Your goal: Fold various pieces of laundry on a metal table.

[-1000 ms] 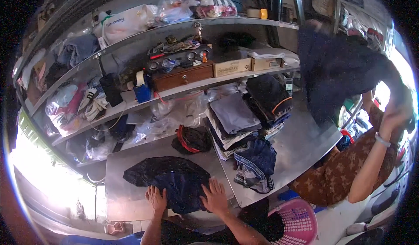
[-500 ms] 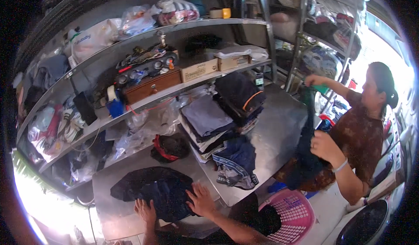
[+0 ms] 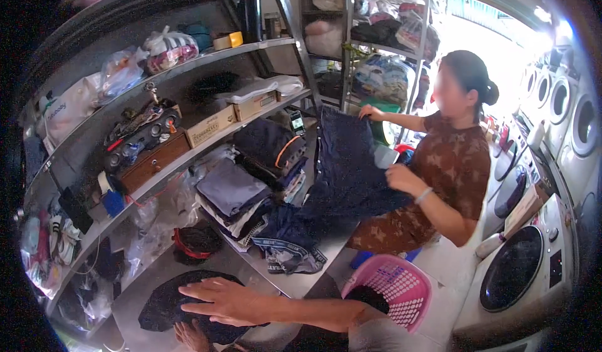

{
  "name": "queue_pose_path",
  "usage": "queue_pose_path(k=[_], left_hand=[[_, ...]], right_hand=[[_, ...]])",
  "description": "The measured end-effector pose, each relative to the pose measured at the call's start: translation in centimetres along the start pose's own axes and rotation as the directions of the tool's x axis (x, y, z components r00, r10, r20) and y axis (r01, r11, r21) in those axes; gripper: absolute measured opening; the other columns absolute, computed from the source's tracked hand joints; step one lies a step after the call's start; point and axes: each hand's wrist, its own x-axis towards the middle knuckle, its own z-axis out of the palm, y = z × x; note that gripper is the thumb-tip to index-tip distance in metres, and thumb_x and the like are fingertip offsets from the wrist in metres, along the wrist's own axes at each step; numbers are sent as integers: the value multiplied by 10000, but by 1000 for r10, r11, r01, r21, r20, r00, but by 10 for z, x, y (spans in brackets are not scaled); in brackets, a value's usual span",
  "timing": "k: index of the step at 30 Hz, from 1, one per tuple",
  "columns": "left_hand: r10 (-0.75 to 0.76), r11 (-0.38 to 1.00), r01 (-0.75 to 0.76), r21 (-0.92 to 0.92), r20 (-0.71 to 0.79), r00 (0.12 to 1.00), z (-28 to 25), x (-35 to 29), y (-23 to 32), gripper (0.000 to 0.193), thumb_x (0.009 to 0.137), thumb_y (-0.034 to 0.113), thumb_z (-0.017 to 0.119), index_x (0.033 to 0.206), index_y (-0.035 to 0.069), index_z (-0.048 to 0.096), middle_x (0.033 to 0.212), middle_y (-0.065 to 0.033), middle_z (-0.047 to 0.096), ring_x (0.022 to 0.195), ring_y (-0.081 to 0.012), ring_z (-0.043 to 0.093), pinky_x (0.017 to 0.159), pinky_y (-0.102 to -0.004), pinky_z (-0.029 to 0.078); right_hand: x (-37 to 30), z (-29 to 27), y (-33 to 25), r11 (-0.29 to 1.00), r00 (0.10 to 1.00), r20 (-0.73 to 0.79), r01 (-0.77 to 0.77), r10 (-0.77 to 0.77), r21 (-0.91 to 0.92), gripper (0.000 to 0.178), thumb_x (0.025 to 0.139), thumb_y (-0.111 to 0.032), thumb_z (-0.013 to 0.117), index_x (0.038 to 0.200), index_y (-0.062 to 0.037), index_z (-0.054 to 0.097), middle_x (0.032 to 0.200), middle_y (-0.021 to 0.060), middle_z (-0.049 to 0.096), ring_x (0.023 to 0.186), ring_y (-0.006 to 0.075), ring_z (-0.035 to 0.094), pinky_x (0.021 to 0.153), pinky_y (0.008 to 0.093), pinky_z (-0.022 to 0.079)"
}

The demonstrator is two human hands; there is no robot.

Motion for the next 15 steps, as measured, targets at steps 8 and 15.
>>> queue_pose_path(k=[8,15], left_hand=[[-89,996,88,18,64,994,22,-16,-35,639,1020,466,599,1347,-82,629,1502,-277,546,1464,-438,425,1210,-567,289],[18,999,-19,-36,-40,999,22,-13,-34,547,1005,460,645,1229,-37,692,1421,-281,612,1424,-446,480,1209,-596,280]], right_hand=[[0,0,-24,461,810,-464,279,358,843,1030,926,-561,745,1693,-146,197,1755,216,78,1564,407,296,1234,510,296],[-59,140,44,777,778,224,-619,587,116,903,907,-502,761,1607,-71,387,1668,262,318,1551,440,302,1239,561,280]])
